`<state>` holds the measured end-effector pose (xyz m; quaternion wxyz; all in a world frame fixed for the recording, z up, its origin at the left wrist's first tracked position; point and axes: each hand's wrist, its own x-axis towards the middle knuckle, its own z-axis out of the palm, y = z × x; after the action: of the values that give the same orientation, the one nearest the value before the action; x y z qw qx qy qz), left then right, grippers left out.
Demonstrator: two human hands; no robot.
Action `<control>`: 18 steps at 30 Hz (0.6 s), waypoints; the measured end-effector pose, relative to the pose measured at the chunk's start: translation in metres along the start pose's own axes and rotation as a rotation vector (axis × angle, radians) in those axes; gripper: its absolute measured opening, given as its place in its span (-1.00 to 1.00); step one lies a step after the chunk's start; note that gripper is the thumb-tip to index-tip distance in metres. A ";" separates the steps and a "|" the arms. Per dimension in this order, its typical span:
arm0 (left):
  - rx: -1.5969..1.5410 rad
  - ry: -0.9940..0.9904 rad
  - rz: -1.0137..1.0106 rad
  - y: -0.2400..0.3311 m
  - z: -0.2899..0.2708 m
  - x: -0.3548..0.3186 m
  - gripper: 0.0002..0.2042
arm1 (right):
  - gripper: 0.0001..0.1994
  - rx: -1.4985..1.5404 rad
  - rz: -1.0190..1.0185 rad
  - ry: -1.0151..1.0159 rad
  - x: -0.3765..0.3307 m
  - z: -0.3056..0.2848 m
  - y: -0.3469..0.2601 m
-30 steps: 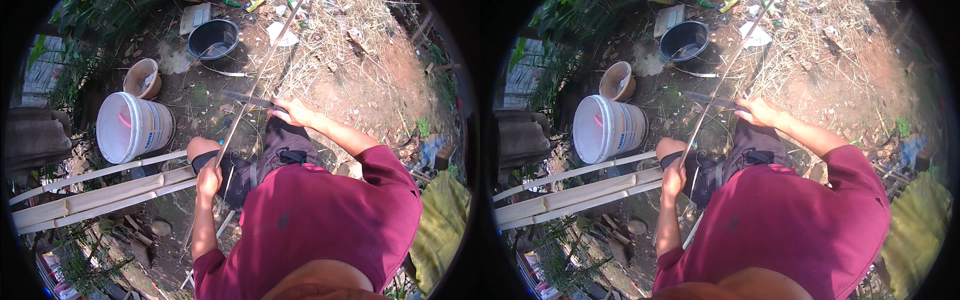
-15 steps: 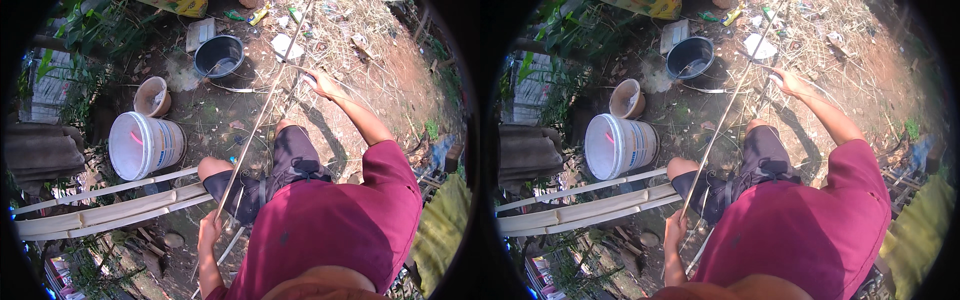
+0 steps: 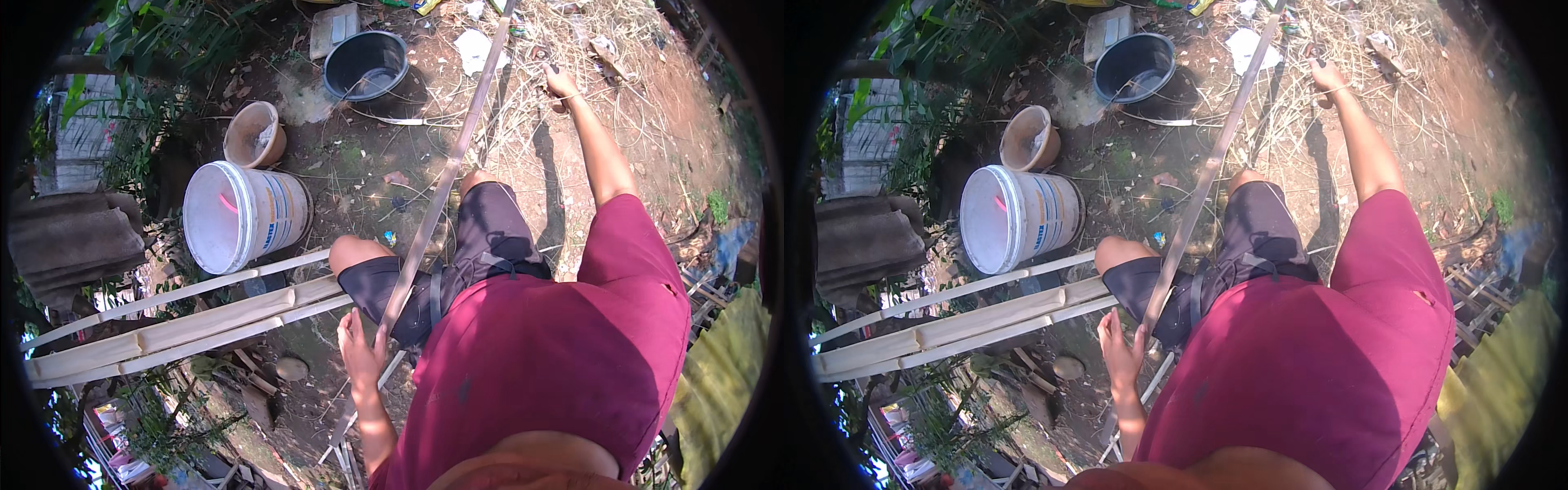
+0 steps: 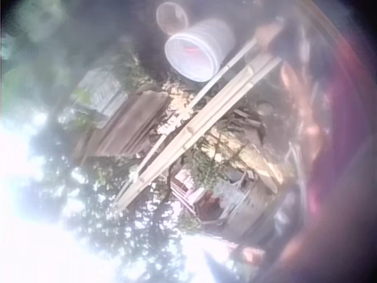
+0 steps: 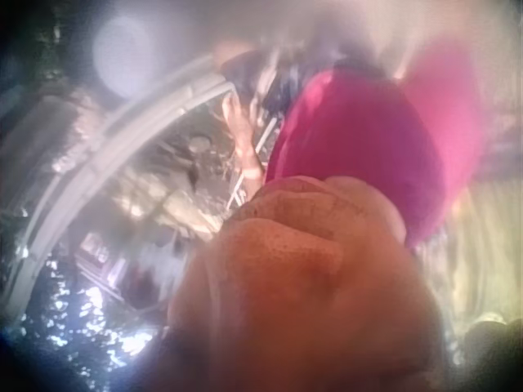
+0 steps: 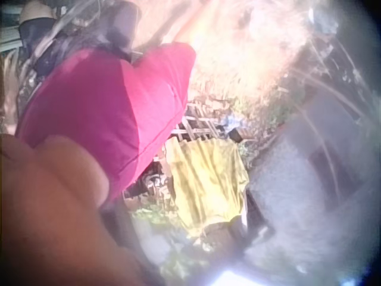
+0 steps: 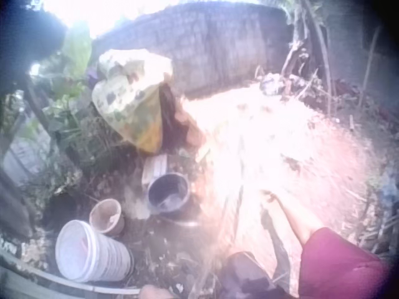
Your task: The person selects long bamboo poles from a pile, carries them to a work area, and uses a machete to split them into thin strips. The person repeatedly strikes the bamboo to separate the layers and discards the offcuts.
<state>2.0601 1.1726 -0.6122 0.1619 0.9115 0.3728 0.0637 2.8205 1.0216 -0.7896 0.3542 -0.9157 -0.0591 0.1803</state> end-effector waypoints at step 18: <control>-0.918 -0.863 -0.464 0.065 0.089 0.171 -0.62 | -0.53 -0.419 -0.940 -0.691 -0.377 0.044 -0.062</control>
<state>2.2463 1.2268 -0.6738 0.6772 0.5902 0.3959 -0.1907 2.4554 1.0057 -0.6693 0.1687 -0.7306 -0.6015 0.2756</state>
